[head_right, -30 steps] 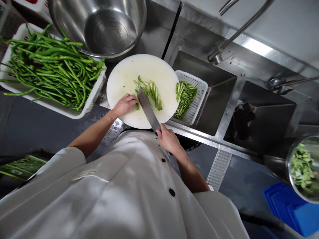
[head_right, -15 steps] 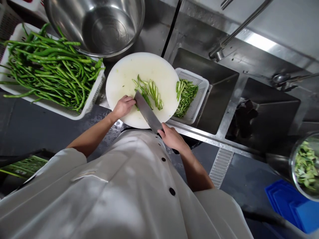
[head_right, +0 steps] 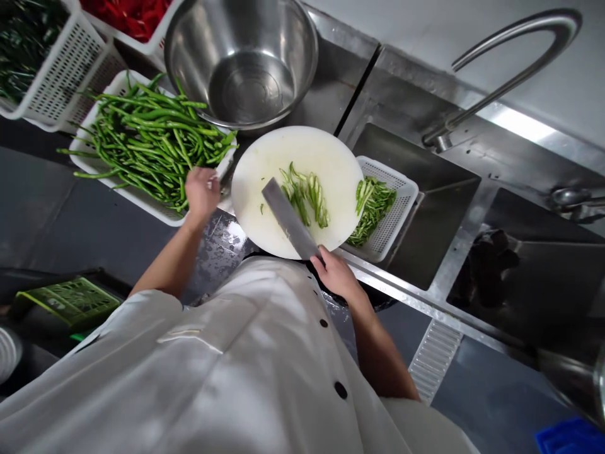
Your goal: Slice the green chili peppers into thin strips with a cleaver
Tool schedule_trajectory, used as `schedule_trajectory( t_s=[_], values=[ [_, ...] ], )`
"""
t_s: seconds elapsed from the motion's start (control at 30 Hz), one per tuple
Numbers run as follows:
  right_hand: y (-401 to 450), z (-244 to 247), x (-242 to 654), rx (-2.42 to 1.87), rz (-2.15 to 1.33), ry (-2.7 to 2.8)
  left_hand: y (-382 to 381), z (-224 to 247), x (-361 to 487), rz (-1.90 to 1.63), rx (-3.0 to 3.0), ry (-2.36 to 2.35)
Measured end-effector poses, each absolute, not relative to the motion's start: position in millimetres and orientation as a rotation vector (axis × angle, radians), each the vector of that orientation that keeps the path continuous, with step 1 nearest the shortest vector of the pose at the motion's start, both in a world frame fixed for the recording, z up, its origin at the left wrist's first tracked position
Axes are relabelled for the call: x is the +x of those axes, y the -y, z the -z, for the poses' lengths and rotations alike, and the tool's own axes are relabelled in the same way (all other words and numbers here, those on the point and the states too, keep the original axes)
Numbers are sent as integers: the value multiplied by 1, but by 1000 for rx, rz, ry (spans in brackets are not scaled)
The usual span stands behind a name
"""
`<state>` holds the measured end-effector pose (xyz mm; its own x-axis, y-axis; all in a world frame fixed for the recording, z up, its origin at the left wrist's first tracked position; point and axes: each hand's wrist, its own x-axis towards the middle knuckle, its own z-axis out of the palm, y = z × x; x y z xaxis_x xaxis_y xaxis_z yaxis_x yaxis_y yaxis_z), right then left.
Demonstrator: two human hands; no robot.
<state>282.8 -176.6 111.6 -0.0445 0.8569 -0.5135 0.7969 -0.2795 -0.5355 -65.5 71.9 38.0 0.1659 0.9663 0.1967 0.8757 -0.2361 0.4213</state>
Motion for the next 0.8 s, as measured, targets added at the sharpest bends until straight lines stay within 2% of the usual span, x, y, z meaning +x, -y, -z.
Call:
schedule_trajectory(
  t_s=[0.13,0.3,0.5,0.63,0.7,0.8],
  values=[
    [169,-108,274,-1997,-1307,2040,-99,-38,-132,-359,1949,-2103],
    [121,-96,275,-2106,-1324,1832,-102,-40,-136,-224,1902,-2112],
    [107,-96,293,-2256,-1252,1655,-88,-117,-156,-89,1961,-2162],
    [127,-99,290,-2302,-1190,1680,-55,-148,-126,-352,2421,-1729],
    [136,-101,287,-2310,-1171,1702,-35,-134,-80,-357,2561,-1424],
    [150,-106,288,-2333,-1127,1769,-10,-86,-4,-258,2709,-941]
  ],
)
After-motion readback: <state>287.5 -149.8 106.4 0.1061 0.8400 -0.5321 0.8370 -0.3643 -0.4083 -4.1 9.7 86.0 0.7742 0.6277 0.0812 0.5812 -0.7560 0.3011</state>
